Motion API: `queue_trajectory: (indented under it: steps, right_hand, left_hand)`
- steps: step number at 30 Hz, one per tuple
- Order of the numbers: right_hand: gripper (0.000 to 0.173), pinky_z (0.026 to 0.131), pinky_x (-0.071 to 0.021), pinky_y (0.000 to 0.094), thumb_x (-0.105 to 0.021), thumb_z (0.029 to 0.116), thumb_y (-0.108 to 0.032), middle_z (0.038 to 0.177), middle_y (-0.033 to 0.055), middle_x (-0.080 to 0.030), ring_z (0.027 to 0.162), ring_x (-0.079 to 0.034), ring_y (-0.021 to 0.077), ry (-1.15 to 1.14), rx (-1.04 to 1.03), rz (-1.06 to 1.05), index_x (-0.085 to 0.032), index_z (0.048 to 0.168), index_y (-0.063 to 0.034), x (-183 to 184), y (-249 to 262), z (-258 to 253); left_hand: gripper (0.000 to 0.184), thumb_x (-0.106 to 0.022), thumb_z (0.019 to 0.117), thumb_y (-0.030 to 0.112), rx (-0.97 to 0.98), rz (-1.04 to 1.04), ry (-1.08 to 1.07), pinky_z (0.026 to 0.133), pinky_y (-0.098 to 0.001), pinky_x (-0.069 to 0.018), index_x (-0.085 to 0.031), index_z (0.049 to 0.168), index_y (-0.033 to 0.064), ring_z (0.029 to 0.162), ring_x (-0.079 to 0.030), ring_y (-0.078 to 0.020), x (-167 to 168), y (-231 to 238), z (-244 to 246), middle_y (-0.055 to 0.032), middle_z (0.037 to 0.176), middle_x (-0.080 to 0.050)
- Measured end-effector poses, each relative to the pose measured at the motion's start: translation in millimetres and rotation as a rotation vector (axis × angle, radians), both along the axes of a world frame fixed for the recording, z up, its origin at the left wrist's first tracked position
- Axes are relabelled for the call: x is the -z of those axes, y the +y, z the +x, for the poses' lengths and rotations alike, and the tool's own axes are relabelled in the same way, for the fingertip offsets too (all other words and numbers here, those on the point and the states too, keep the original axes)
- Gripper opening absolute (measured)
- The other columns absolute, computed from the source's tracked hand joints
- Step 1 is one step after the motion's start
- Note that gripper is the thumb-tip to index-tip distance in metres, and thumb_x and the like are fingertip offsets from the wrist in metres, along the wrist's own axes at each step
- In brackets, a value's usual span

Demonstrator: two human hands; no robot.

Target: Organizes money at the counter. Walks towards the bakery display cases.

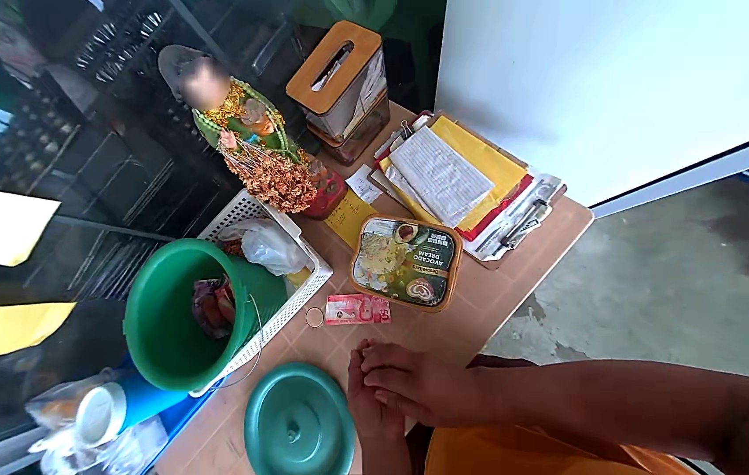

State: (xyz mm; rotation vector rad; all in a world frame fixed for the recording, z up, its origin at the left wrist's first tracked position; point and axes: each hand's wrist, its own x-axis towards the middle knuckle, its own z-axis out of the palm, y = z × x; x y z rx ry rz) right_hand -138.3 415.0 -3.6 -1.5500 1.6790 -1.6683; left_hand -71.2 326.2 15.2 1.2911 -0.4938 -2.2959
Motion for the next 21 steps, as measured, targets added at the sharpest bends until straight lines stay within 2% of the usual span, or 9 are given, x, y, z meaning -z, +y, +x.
queue_trajectory:
  steps: [2,5,7,8,9,10,13,16,21]
  right_hand:
    - [0.018,0.107,-0.0496,0.0375,-0.059,0.1012,-0.009,0.119,0.021,-0.067,0.121,-0.062,0.032,0.045,0.119,0.057,-0.072,0.106,0.0026,-3,7,-30]
    - [0.027,0.108,-0.0474,0.0545,-0.066,0.0965,-0.015,0.132,0.0235,-0.062,0.13,-0.056,0.0419,0.167,0.327,0.39,-0.073,0.119,-0.0015,4,19,-90]
    - [0.047,0.112,-0.0342,0.0687,-0.074,0.0938,-0.03,0.148,0.0256,-0.051,0.143,-0.039,0.0502,0.221,0.39,0.661,-0.067,0.133,-0.0052,22,29,-128]
    - [0.059,0.114,-0.0246,0.0739,-0.075,0.0929,-0.036,0.157,0.0264,-0.041,0.149,-0.027,0.0527,0.198,0.374,0.789,-0.06,0.142,-0.0065,31,35,-141]
    - [0.067,0.116,-0.0177,0.0754,-0.075,0.0927,-0.04,0.163,0.0262,-0.032,0.153,-0.017,0.0528,0.17,0.351,0.889,-0.054,0.148,-0.007,40,39,-150]
    - [0.072,0.117,-0.0167,0.0742,-0.074,0.0932,-0.043,0.165,0.0257,-0.027,0.154,-0.014,0.0525,0.164,0.337,0.931,-0.051,0.15,-0.0065,50,42,-153]
    - [0.072,0.119,-0.0256,0.0656,-0.07,0.0952,-0.046,0.166,0.0261,-0.025,0.152,-0.021,0.0534,0.196,0.363,0.848,-0.051,0.15,-0.0032,72,46,-148]
    - [0.071,0.118,-0.0262,0.067,-0.07,0.0959,-0.043,0.166,0.0262,-0.024,0.151,-0.021,0.055,0.201,0.389,0.823,-0.05,0.15,-0.0012,77,42,-143]
    - [0.069,0.114,-0.0341,0.067,-0.077,0.0918,-0.034,0.164,0.0276,-0.027,0.148,-0.027,0.0565,0.188,0.366,0.799,-0.053,0.147,0.0,73,44,-151]
  left_hand:
    - [0.04,-0.027,0.1121,0.022,-0.026,-0.051,-0.137,0.062,-0.0217,-0.0597,-0.061,0.093,0.0112,0.066,-0.069,-0.0065,9,-7,3,0.0025,0.076,-0.068]
    - [0.029,-0.038,0.111,0.019,-0.012,-0.095,-0.371,0.054,-0.0197,-0.0543,-0.059,0.093,0.0107,0.055,-0.059,-0.0067,27,-12,12,0.0023,0.071,-0.06]
    - [0.02,-0.044,0.1082,0.011,0.0,-0.092,-0.456,0.05,-0.0182,-0.0506,-0.056,0.093,0.0097,0.051,-0.054,-0.0057,38,-7,21,0.0028,0.066,-0.054]
    - [0.018,-0.045,0.1071,0.008,0.01,-0.085,-0.479,0.049,-0.0179,-0.0496,-0.055,0.093,0.0092,0.049,-0.052,-0.0055,42,-3,26,0.0028,0.064,-0.052]
    - [0.018,-0.044,0.107,0.006,0.023,-0.074,-0.492,0.048,-0.0176,-0.0493,-0.054,0.093,0.0089,0.048,-0.052,-0.0053,45,0,30,0.0027,0.064,-0.052]
    - [0.018,-0.043,0.1073,0.005,0.035,-0.06,-0.495,0.048,-0.0177,-0.0499,-0.054,0.094,0.0083,0.048,-0.053,-0.0055,48,3,34,0.0024,0.064,-0.052]
    - [0.018,-0.04,0.1078,0.003,0.04,-0.023,-0.465,0.058,-0.0229,-0.0569,-0.057,0.104,0.0036,0.058,-0.063,-0.0103,51,7,42,-0.0015,0.071,-0.06]
    - [0.021,-0.038,0.1069,-0.001,0.005,0.003,-0.376,0.076,-0.033,-0.0634,-0.058,0.114,0.0008,0.082,-0.075,-0.0204,42,7,41,-0.0091,0.092,-0.074]
    - [0.027,-0.041,0.1059,0.001,-0.008,-0.003,-0.086,0.085,-0.0385,-0.0638,-0.065,0.117,0.0018,0.099,-0.076,-0.0263,21,-4,32,-0.0124,0.108,-0.076]
